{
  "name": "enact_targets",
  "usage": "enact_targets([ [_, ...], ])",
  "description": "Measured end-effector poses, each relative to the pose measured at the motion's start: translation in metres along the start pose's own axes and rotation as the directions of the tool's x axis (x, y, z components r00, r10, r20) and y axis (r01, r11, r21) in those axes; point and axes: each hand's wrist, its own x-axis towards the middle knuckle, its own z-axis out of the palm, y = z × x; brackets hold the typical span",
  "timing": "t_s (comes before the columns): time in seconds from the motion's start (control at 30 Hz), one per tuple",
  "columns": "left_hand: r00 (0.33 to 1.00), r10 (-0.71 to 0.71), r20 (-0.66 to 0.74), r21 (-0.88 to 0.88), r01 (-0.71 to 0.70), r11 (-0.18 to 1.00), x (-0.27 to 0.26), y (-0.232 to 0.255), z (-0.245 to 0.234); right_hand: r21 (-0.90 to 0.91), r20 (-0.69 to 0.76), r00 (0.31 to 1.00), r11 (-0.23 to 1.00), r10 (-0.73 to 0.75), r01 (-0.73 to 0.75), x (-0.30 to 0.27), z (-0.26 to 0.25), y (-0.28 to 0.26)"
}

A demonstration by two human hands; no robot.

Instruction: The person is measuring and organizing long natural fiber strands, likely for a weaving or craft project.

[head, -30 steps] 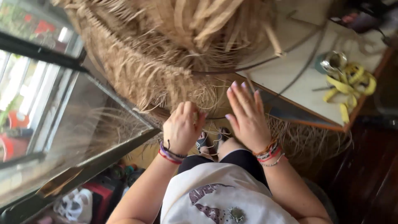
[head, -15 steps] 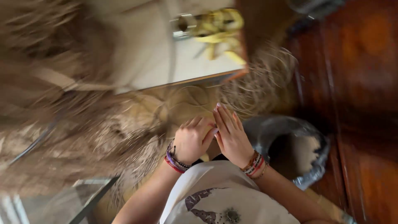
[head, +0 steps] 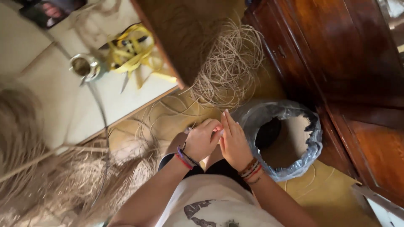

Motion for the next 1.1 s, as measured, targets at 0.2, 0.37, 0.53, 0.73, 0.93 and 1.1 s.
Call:
enact_targets([
  [0.2,0.985,-0.118,0.124,0.08,0.108,0.991,0.063,-0.092,0.06,-0.089,-0.026,0.998,0.995,0.05,-0.052,0.037,0.106,0.064],
  [0.37,0.949,-0.242,0.203,0.08,0.23,0.97,0.109,-0.237,0.152,0.002,0.036,0.994,0.994,0.105,-0.105,0.072,0.241,0.12],
  [0.53,0.86,-0.395,0.321,0.127,0.375,0.918,0.156,-0.372,0.236,0.14,0.126,0.978,0.973,0.165,-0.182,0.097,0.328,0.143],
  [0.73,0.779,-0.567,0.268,0.127,0.555,0.822,0.204,-0.488,0.313,0.124,0.103,0.977,0.972,0.188,-0.2,0.111,0.419,0.169],
  [0.93,0.703,-0.668,0.244,0.182,0.644,0.743,0.218,-0.562,0.362,0.158,0.216,0.963,0.967,0.163,-0.199,0.121,0.437,0.183],
  [1.1,0.778,-0.568,0.269,0.248,0.514,0.821,0.197,-0.57,0.369,0.253,0.248,0.933,0.912,0.26,-0.322,0.13,0.438,0.197],
])
